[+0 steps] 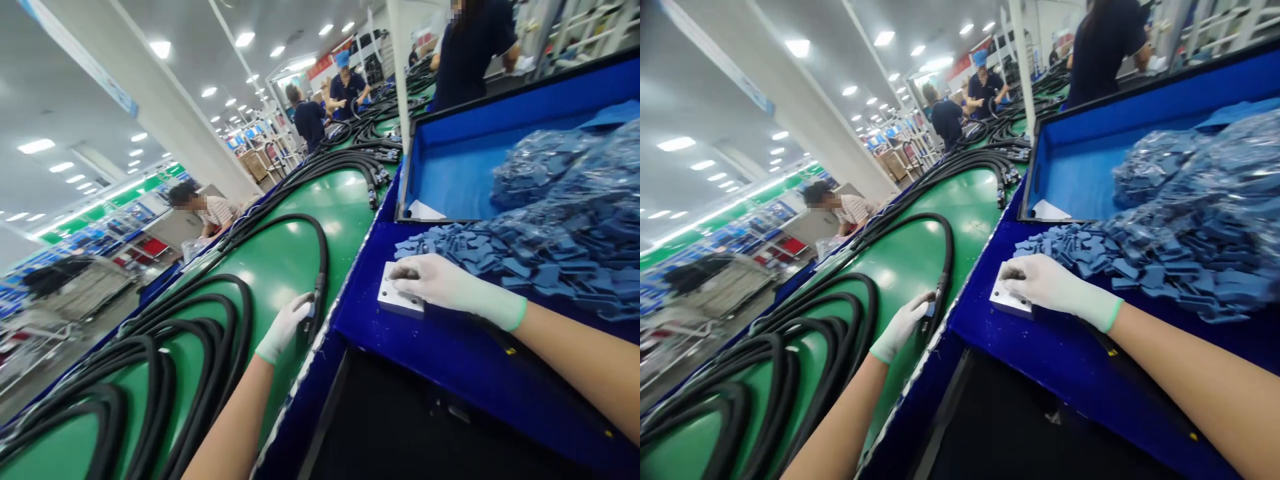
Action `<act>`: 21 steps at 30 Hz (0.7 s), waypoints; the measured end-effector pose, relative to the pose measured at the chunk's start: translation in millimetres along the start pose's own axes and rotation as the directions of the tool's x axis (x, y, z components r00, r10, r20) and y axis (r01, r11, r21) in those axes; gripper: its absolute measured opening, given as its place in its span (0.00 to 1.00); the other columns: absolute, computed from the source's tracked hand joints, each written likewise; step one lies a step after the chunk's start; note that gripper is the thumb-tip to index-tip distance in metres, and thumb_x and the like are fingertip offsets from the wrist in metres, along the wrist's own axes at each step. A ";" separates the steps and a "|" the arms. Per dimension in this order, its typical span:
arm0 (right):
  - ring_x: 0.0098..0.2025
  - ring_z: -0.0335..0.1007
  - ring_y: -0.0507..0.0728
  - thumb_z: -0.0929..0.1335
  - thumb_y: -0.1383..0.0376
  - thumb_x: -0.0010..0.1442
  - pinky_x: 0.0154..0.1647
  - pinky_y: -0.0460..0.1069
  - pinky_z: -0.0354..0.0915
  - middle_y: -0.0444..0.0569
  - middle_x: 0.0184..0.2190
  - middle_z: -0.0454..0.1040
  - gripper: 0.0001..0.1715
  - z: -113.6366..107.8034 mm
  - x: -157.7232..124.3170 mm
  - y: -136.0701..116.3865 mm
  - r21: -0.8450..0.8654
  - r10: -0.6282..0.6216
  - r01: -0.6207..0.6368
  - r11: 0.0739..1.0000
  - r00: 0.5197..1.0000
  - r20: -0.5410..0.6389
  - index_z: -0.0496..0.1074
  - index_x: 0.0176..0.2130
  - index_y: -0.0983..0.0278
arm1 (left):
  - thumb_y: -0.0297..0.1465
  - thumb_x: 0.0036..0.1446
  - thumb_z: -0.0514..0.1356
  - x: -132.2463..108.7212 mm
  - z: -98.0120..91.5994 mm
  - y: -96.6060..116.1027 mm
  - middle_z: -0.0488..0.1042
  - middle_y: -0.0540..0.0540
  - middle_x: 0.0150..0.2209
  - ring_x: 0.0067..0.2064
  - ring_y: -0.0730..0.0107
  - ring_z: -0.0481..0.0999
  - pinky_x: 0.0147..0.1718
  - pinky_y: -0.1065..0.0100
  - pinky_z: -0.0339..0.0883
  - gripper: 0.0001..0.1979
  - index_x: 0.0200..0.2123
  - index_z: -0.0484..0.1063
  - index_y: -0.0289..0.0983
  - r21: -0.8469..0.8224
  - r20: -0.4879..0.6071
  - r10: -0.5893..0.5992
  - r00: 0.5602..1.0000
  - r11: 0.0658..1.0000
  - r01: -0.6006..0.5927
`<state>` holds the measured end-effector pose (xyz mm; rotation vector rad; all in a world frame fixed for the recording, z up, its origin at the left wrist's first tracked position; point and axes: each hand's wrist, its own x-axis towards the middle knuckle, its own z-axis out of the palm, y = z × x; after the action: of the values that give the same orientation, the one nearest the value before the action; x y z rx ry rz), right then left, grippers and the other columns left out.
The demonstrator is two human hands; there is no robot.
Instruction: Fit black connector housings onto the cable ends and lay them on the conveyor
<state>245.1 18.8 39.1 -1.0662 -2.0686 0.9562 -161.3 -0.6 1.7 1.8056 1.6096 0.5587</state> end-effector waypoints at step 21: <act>0.56 0.75 0.67 0.63 0.48 0.65 0.57 0.60 0.70 0.42 0.53 0.80 0.21 17.3 2.9 23.2 -0.315 0.125 -0.132 0.940 0.991 -0.043 0.80 0.46 0.52 | 0.39 0.66 0.52 -236.8 -57.0 -101.7 0.66 0.33 0.64 0.62 0.42 0.69 0.60 0.50 0.65 0.33 0.70 0.53 0.32 0.626 -0.598 -0.271 0.754 0.430 0.651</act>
<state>239.8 25.4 11.3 -1.3849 -2.2048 0.6787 -309.6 -218.9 -5.6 1.6763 2.9218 -0.1726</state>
